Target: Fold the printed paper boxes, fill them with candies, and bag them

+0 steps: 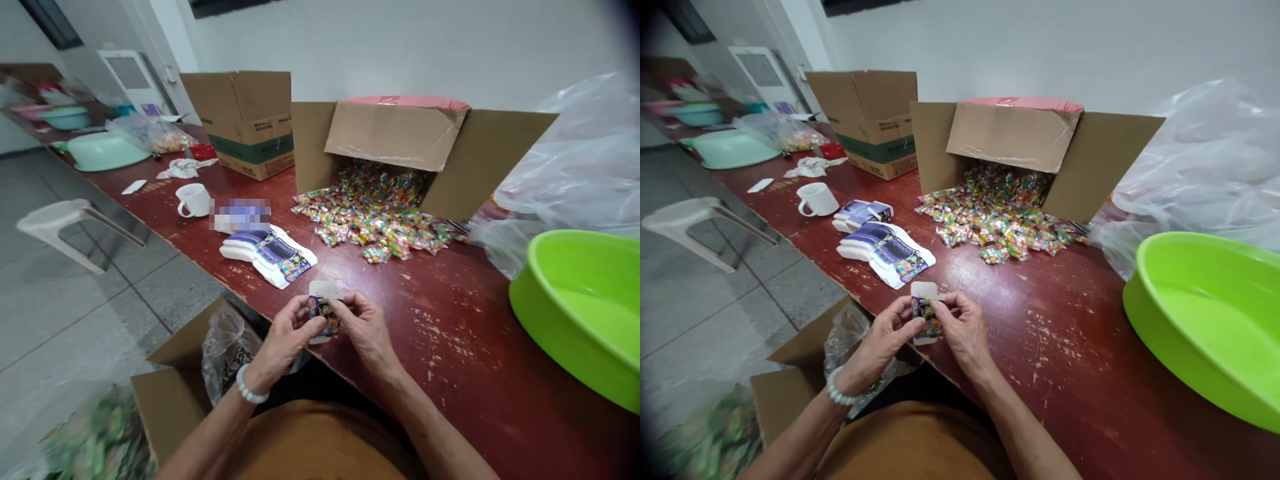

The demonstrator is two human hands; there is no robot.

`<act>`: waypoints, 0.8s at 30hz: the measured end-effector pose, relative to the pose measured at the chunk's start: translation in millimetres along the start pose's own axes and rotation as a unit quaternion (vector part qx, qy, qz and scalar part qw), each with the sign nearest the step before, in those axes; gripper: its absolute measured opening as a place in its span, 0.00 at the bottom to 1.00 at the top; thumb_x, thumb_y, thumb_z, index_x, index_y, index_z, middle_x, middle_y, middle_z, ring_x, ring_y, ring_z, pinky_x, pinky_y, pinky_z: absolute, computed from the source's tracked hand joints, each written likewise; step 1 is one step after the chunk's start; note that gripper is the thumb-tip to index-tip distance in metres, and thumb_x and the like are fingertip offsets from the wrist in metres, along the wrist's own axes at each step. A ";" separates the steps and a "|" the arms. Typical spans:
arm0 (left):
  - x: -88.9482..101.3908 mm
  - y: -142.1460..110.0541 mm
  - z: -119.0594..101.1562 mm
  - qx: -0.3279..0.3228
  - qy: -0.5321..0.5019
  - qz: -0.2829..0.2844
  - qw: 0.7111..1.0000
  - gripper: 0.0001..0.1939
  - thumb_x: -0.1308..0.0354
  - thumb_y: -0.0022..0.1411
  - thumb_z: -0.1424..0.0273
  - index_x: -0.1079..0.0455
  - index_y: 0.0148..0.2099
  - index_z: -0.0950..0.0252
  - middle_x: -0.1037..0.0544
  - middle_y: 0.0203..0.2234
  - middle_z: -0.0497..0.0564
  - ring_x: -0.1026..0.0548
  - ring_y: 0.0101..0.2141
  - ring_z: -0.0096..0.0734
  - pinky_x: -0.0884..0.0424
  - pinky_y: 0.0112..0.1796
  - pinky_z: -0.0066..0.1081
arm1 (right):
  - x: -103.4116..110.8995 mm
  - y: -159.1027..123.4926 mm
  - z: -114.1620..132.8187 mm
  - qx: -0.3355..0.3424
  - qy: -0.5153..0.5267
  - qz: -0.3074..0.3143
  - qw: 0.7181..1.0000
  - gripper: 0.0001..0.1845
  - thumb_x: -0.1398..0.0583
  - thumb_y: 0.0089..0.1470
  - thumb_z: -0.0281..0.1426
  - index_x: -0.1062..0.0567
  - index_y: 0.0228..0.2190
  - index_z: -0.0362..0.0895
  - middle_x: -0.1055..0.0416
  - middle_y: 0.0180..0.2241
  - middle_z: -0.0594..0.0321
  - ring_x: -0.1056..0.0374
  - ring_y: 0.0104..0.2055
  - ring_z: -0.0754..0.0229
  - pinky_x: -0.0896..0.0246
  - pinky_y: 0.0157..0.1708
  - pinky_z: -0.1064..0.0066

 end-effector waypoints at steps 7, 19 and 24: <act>11.1 -10.4 -7.9 -0.088 0.058 -0.109 0.988 0.28 0.33 0.54 0.66 0.38 0.55 0.58 0.21 0.41 0.51 0.21 0.38 0.33 0.24 0.42 0.32 | 7.6 2.6 -0.4 0.035 -0.038 -0.051 0.997 0.24 0.32 0.48 0.40 0.31 0.45 0.47 0.26 0.30 0.67 0.30 0.31 0.61 0.33 0.31 0.70; 1.5 -1.9 -4.6 0.016 0.001 0.000 1.000 0.24 0.32 0.53 0.65 0.33 0.50 0.65 0.24 0.31 0.48 0.26 0.31 0.28 0.29 0.32 0.26 | 12.5 2.0 -2.2 0.026 -0.035 0.018 0.999 0.13 0.35 0.53 0.41 0.22 0.29 0.43 0.25 0.29 0.64 0.33 0.32 0.62 0.39 0.36 0.70; -1.0 -2.0 -0.4 0.025 0.027 0.046 0.998 0.17 0.33 0.55 0.62 0.33 0.42 0.65 0.28 0.25 0.44 0.32 0.26 0.23 0.36 0.26 0.22 | 7.9 5.8 -25.6 -0.096 0.061 0.068 0.991 0.17 0.28 0.41 0.40 0.24 0.29 0.42 0.27 0.25 0.66 0.35 0.25 0.65 0.41 0.28 0.72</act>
Point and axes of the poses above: each hand's wrist, its own y-axis towards the middle knuckle, its own x-axis out of the back of the hand, z = x × y, the point moved 9 cm from there along y, towards the middle knuckle
